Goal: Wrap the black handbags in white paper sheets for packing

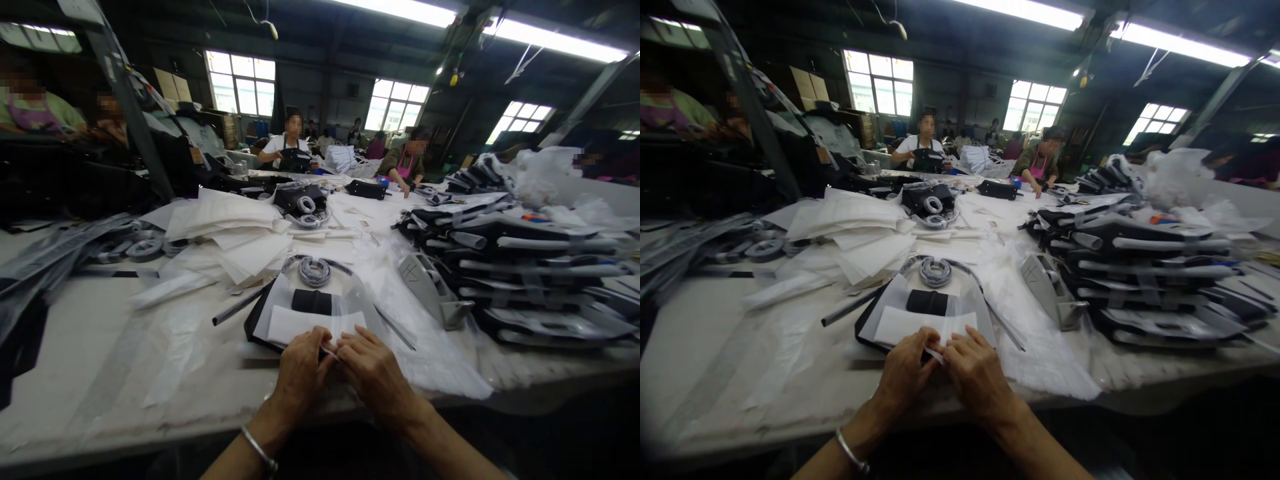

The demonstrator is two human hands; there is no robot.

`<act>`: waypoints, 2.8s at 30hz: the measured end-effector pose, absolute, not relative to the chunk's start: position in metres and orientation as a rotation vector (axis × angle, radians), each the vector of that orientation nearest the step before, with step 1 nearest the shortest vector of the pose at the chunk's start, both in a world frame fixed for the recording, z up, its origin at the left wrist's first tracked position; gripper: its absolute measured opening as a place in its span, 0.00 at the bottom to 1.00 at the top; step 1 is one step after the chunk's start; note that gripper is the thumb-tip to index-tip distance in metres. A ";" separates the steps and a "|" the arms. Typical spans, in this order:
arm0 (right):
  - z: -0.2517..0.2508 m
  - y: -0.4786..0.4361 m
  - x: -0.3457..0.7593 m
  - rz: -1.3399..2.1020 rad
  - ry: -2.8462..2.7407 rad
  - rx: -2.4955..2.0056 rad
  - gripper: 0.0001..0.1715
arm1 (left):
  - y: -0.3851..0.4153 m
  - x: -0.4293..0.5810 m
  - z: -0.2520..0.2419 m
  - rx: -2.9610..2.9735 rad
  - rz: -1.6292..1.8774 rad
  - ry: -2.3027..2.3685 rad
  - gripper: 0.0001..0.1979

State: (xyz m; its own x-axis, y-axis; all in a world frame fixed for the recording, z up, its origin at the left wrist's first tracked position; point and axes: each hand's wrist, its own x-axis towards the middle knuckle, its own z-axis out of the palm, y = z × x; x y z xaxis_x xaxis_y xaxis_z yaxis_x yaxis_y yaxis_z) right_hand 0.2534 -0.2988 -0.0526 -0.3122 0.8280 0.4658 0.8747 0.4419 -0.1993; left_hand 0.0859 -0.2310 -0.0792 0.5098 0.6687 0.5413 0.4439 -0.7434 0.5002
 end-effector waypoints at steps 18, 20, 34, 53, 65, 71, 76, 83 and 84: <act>-0.046 -0.302 0.263 -0.095 -2.152 -1.261 0.20 | -0.230 0.082 -0.076 2.607 1.030 0.721 0.18; -0.046 -0.302 0.263 -0.090 -2.156 -1.267 0.23 | -0.230 0.080 -0.078 2.636 1.063 0.654 0.20; -0.025 -0.304 0.256 -0.094 -2.179 -1.249 0.16 | -0.234 0.086 -0.078 2.587 1.031 0.667 0.23; -0.020 -0.234 0.277 0.459 -1.964 -1.917 0.10 | -0.230 0.108 -0.070 2.502 1.234 1.044 0.17; -0.034 -0.227 0.284 0.716 -1.691 -2.067 0.08 | -0.230 0.103 -0.077 2.729 1.196 0.831 0.14; -0.036 -0.225 0.285 0.727 -1.645 -2.094 0.10 | -0.235 0.091 -0.078 2.889 1.238 0.576 0.15; -0.038 -0.219 0.286 0.655 -1.638 -2.141 0.09 | -0.239 0.093 -0.076 2.944 1.152 0.741 0.15; -0.017 -0.235 0.293 0.576 -1.612 -1.983 0.01 | -0.237 0.092 -0.073 2.962 1.207 0.693 0.16; -0.009 -0.245 0.303 0.548 -1.569 -1.927 0.04 | -0.236 0.090 -0.074 2.975 1.212 0.673 0.16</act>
State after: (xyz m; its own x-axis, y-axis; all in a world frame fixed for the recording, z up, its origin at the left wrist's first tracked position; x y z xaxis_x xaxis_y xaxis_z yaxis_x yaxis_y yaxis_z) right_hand 0.3034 -0.2451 -0.0091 0.2207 0.9741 0.0486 0.7324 -0.1326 -0.6678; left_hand 0.0905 -0.2357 -0.0736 0.6451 0.3183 0.6947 0.4213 -0.9066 0.0242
